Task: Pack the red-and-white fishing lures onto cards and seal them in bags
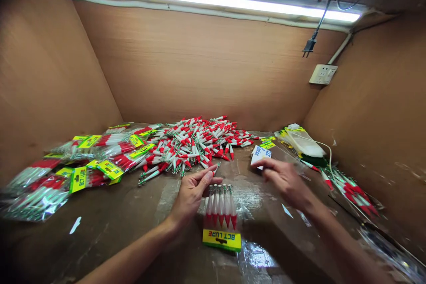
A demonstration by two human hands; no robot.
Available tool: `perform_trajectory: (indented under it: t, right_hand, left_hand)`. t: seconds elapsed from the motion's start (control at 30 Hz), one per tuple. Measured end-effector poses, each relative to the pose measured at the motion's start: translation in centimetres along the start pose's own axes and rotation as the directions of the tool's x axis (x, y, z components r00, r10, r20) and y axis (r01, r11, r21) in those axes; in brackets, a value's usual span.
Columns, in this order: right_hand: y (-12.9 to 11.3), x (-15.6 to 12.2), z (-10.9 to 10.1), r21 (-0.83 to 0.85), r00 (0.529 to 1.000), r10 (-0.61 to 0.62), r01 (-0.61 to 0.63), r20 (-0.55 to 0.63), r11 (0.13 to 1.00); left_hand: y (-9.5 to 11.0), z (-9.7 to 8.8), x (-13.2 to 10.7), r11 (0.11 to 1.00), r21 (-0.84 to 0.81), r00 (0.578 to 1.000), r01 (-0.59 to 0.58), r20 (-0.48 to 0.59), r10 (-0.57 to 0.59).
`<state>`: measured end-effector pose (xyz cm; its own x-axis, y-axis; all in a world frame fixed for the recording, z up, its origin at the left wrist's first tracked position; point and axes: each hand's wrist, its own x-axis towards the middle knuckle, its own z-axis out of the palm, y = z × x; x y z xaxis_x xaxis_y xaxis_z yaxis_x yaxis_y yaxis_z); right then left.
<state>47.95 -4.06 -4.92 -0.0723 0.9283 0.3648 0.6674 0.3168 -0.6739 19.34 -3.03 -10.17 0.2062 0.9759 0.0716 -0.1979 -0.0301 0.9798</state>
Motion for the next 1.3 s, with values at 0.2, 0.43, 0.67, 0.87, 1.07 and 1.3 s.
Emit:
perform_trajectory:
  t: [0.2, 0.43, 0.67, 0.87, 1.07, 1.3]
  right_hand:
    - [-1.5, 0.1, 7.3, 0.361, 0.935, -0.03, -0.107, 0.354, 0.927]
    - [-0.2, 0.5, 8.9, 0.41, 0.95, 0.031, -0.164, 0.311, 0.897]
    - [1.2, 0.5, 10.1, 0.325, 0.941, -0.012, -0.105, 0.338, 0.94]
    - [2.3, 0.0, 10.9, 0.232, 0.939, -0.164, 0.095, 0.302, 0.968]
    - [3.0, -0.1, 11.1, 0.156, 0.926, -0.237, 0.199, 0.292, 0.968]
    - [3.3, -0.8, 11.7, 0.08, 0.91, -0.338, 0.329, 0.241, 0.941]
  left_hand:
    - [-1.2, -0.1, 0.5, 0.997, -0.058, 0.996, 0.055, 0.072, -0.051]
    - [-1.7, -1.6, 2.1, 0.98, 0.2, 0.979, 0.001, 0.198, -0.042]
    - [-2.9, -2.8, 3.1, 0.904, 0.415, 0.978, -0.098, 0.207, 0.011]
    - [-2.2, -4.7, 4.4, 0.831, 0.529, 0.922, -0.173, 0.384, -0.053]
    - [-1.8, -4.9, 4.2, 0.733, 0.624, 0.903, -0.271, 0.429, -0.031]
    - [-2.3, -3.9, 3.1, 0.682, 0.676, 0.926, -0.28, 0.377, 0.006]
